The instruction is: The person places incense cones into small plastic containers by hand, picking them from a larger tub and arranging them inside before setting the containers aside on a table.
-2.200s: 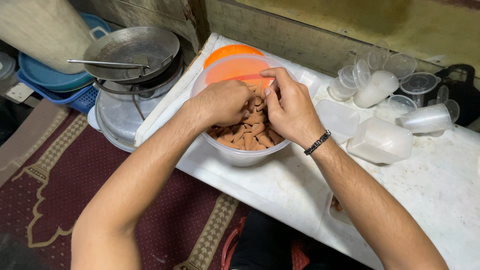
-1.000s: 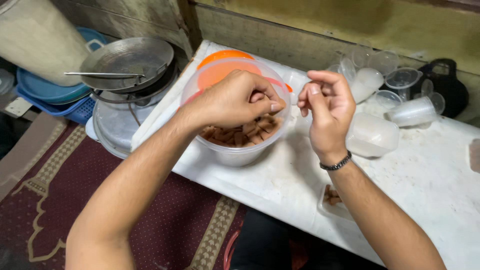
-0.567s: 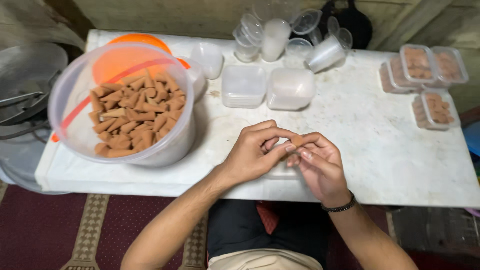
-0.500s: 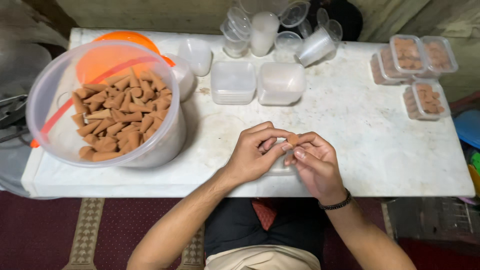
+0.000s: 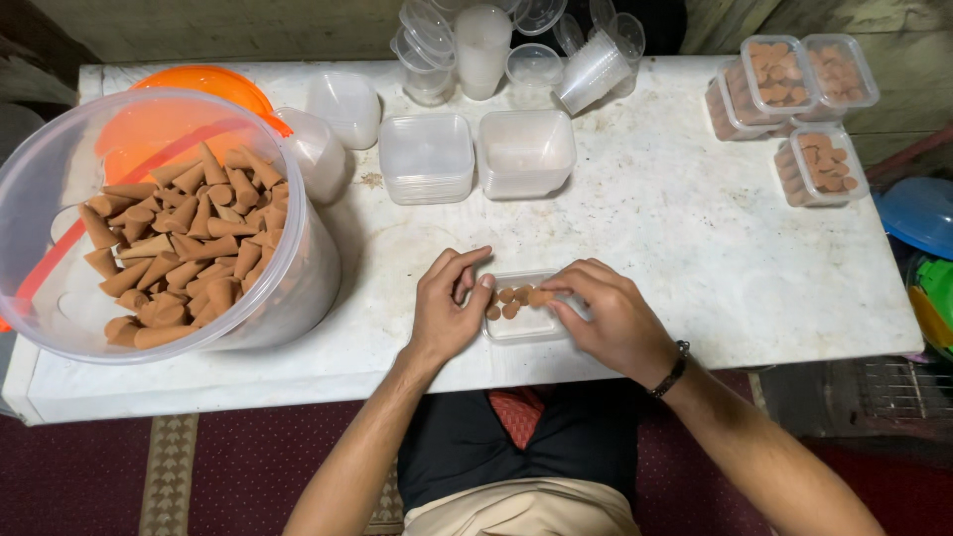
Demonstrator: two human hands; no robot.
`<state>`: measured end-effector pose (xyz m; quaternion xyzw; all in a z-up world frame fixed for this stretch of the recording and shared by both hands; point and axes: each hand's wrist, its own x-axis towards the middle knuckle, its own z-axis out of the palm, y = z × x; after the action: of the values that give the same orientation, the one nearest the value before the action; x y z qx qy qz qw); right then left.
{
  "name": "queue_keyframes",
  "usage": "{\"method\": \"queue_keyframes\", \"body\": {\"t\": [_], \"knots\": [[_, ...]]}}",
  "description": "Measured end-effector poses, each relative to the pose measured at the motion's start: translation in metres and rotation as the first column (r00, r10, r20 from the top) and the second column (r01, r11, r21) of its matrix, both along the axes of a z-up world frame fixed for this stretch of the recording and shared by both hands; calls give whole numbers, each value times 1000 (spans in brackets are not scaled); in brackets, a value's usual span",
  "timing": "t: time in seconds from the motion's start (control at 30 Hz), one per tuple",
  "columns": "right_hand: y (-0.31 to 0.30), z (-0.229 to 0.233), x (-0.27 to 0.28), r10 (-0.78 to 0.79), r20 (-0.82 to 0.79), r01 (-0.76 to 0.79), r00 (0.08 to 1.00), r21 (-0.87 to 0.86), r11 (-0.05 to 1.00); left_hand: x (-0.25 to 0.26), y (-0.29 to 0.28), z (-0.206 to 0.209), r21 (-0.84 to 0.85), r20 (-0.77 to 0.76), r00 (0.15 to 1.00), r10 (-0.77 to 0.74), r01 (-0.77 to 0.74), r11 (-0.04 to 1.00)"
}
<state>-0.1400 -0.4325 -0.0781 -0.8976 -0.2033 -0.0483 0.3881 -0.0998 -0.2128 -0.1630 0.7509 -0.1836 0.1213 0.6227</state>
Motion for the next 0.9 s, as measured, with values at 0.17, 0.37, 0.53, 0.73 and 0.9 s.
{"method": "queue_keyframes", "body": {"t": [0.17, 0.37, 0.53, 0.73, 0.9], "knots": [[8, -10, 4, 152, 58, -121, 987, -365, 923, 0, -1, 2, 51, -33, 999, -37, 39, 998], [7, -33, 16, 215, 2, -181, 977, -537, 824, 1, -1, 1, 94, -48, 998, -45, 49, 994], [12, -20, 18, 227, -36, -209, 973, -551, 808, 0, -1, 6, 101, -68, 997, -43, 49, 994], [10, -23, 19, 246, -68, -242, 967, -551, 798, 0, -1, 4, 107, -50, 998, -45, 51, 993], [12, -16, 18, 238, -82, -244, 968, -543, 804, 0, -1, 3, 103, -45, 998, -43, 47, 994]]}}
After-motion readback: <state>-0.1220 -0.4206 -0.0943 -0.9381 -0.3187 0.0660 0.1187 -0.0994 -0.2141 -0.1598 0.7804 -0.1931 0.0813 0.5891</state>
